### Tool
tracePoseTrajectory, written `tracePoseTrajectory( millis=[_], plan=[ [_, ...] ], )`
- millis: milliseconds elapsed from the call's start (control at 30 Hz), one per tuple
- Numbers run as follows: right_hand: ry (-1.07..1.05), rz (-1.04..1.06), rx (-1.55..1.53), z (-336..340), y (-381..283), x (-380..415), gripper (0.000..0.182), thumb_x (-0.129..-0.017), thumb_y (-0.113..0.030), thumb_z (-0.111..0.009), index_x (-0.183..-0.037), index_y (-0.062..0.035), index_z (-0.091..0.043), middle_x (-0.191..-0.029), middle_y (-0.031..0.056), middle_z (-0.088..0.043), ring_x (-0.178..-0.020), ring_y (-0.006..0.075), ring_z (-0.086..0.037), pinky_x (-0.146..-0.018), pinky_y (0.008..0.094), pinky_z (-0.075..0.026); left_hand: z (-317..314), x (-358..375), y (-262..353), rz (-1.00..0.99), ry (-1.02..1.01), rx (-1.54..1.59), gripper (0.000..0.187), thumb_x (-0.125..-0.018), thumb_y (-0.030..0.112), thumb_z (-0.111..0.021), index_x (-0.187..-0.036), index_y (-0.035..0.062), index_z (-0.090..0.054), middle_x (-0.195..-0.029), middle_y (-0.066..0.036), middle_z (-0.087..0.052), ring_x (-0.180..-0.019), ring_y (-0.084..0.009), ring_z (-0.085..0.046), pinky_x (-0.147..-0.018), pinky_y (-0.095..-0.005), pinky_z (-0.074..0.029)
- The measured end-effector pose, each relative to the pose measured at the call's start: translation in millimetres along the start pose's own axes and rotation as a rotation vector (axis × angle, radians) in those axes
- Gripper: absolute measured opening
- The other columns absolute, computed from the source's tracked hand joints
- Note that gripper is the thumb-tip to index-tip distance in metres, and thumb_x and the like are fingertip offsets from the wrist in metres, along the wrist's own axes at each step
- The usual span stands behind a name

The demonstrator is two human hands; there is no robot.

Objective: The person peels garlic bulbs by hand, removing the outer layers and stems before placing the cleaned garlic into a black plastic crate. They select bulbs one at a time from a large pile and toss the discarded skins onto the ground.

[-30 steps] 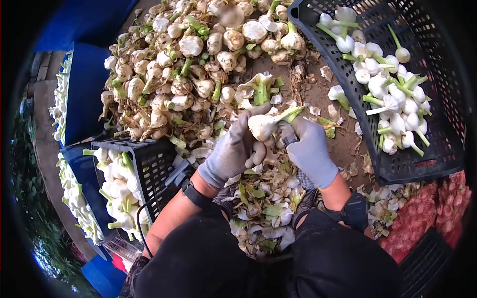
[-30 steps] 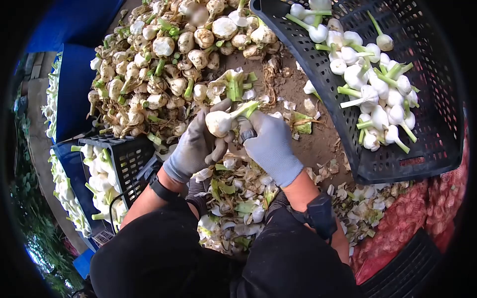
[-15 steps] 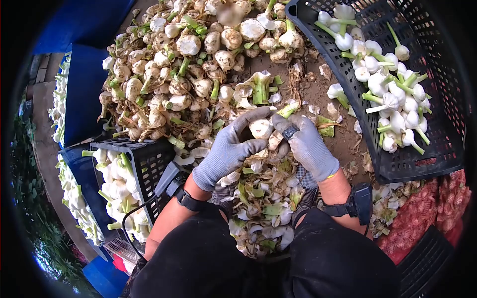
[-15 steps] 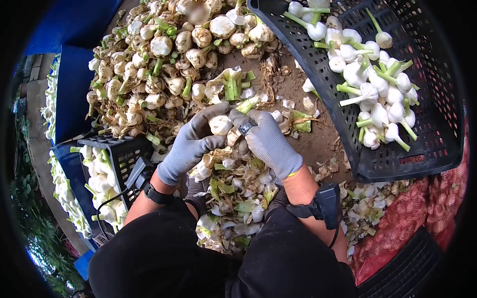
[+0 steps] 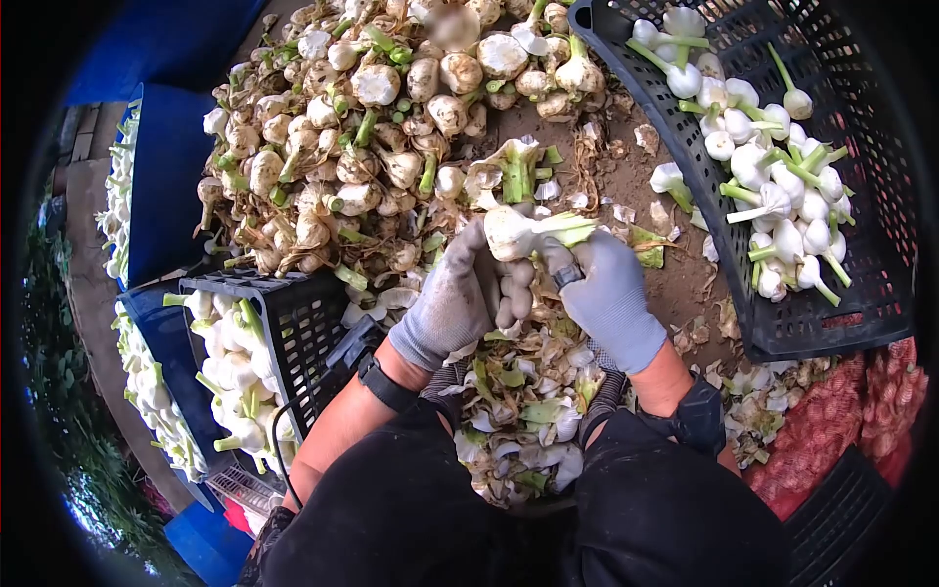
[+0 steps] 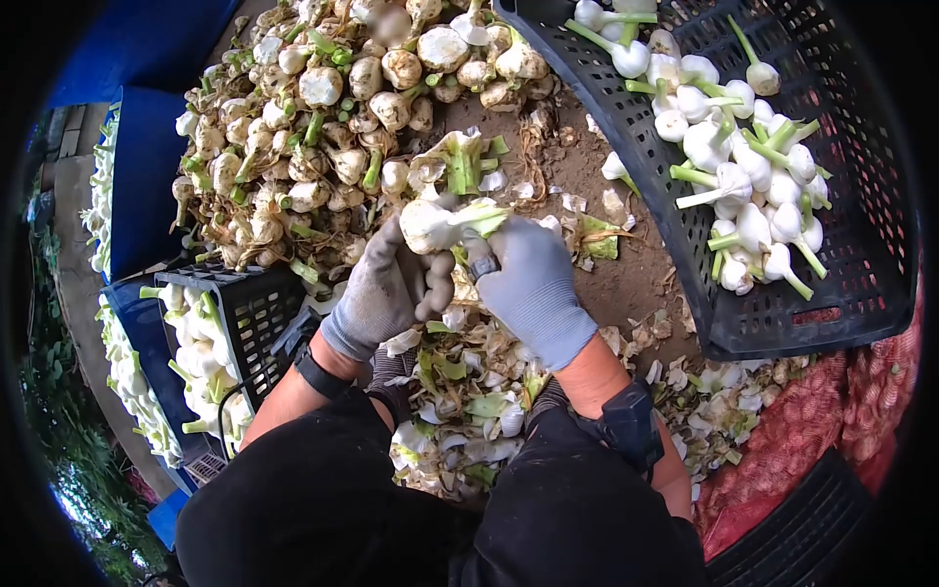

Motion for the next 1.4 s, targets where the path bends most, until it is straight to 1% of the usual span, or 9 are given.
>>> tracePoseTrajectory(
  millis=[100, 500, 633, 867, 1000, 1133, 1200, 1333, 1400],
  plan=[
    [0.081, -0.249, -1.088, -20.3, 2.6, -1.9, 0.017, -0.091, -0.010, -0.062, -0.090, 0.0056, -0.067, -0.080, 0.0067, -0.067, -0.071, 0.0118, -0.061, -0.063, 0.0313, -0.050, -0.3, 0.8, 10.4, 0.057, 0.060, -0.301, 0.051, -0.095, 0.050, -0.055, -0.123, 0.0076, -0.051, -0.081, -0.002, -0.062, -0.059, -0.0128, -0.062, -0.047, -0.0217, -0.048],
    [-0.192, -0.228, -0.709, -37.7, 16.0, 18.7, 0.023, -0.086, -0.004, -0.062, -0.108, -0.0055, -0.066, -0.095, 0.0130, -0.070, -0.082, 0.0193, -0.068, -0.075, 0.0327, -0.054, -23.5, 6.1, 51.3, -0.604, 0.026, -1.500, 0.053, -0.087, 0.040, -0.071, -0.125, 0.0046, -0.061, -0.116, -0.007, -0.063, -0.098, -0.0128, -0.062, -0.083, -0.0267, -0.051],
    [-0.310, -0.339, -0.060, -12.2, 25.6, 10.6, 0.026, -0.083, -0.016, -0.065, -0.107, -0.0063, -0.067, -0.090, 0.0148, -0.068, -0.084, 0.0287, -0.069, -0.076, 0.0412, -0.054, 22.4, -1.7, 33.6, -0.028, 0.191, -0.639, 0.029, -0.092, 0.022, -0.068, -0.111, 0.0001, -0.066, -0.098, -0.005, -0.070, -0.091, -0.0130, -0.064, -0.087, -0.0287, -0.051],
    [-0.401, -0.343, 0.374, -28.1, 94.9, 35.0, 0.032, -0.082, -0.017, -0.063, -0.114, -0.0155, -0.068, -0.089, 0.0179, -0.069, -0.083, 0.0368, -0.067, -0.075, 0.0426, -0.054, 12.4, 4.2, 39.4, -0.184, -0.097, 0.038, 0.036, -0.090, 0.025, -0.068, -0.117, 0.0019, -0.063, -0.132, -0.014, -0.057, -0.120, -0.0268, -0.057, -0.110, -0.0388, -0.037],
    [-0.903, 0.074, -0.047, -53.2, 25.8, 84.6, 0.042, -0.083, -0.032, -0.070, -0.122, -0.0177, -0.065, -0.085, 0.0128, -0.071, -0.078, 0.0318, -0.068, -0.073, 0.0394, -0.054, 43.3, -6.3, 41.9, -0.238, 0.106, 0.091, 0.044, -0.094, 0.030, -0.062, -0.127, 0.0022, -0.054, -0.125, -0.013, -0.059, -0.115, -0.0306, -0.059, -0.102, -0.0395, -0.047],
    [-0.887, -0.271, -0.393, -27.6, 0.9, 43.9, 0.027, -0.080, -0.022, -0.070, -0.105, -0.0131, -0.066, -0.087, 0.0118, -0.070, -0.077, 0.0302, -0.069, -0.071, 0.0383, -0.054, 52.9, -12.8, 20.5, -0.115, 0.204, 0.143, 0.035, -0.098, 0.031, -0.057, -0.120, 0.0040, -0.055, -0.111, -0.013, -0.063, -0.093, -0.0269, -0.065, -0.068, -0.0290, -0.056],
    [-0.086, -0.080, -0.097, 18.3, -0.4, -1.3, 0.025, -0.083, -0.012, -0.062, -0.108, -0.0128, -0.064, -0.087, 0.0116, -0.071, -0.075, 0.0291, -0.068, -0.071, 0.0375, -0.053, 39.3, -13.0, 15.5, -0.082, 0.215, 0.095, 0.030, -0.099, 0.028, -0.056, -0.117, 0.0043, -0.057, -0.103, -0.011, -0.064, -0.080, -0.0220, -0.063, -0.058, -0.0245, -0.052],
    [-0.212, 0.072, 0.082, -3.0, -9.9, -13.5, 0.022, -0.086, -0.009, -0.062, -0.108, -0.0063, -0.063, -0.089, 0.0112, -0.071, -0.074, 0.0250, -0.068, -0.069, 0.0369, -0.053, 44.4, -16.9, 12.2, -0.108, 0.144, -0.073, 0.032, -0.101, 0.032, -0.050, -0.116, 0.0045, -0.057, -0.103, -0.009, -0.064, -0.079, -0.0179, -0.062, -0.062, -0.0261, -0.052],
    [-0.452, -0.117, -0.727, -21.7, -9.7, 6.1, 0.020, -0.089, -0.012, -0.062, -0.105, 0.0017, -0.062, -0.090, 0.0126, -0.071, -0.073, 0.0220, -0.068, -0.066, 0.0344, -0.054, 52.5, -15.5, 16.8, -0.145, 0.215, -0.183, 0.039, -0.102, 0.038, -0.047, -0.115, 0.0032, -0.057, -0.103, -0.009, -0.065, -0.079, -0.0170, -0.064, -0.064, -0.0268, -0.052]
  ],
)
Point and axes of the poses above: each hand's wrist, its own x-axis away from the middle knuckle, its own z-axis out of the back of the hand, y = z × x, the point moved 7 cm from there along -x, towards the middle knuckle
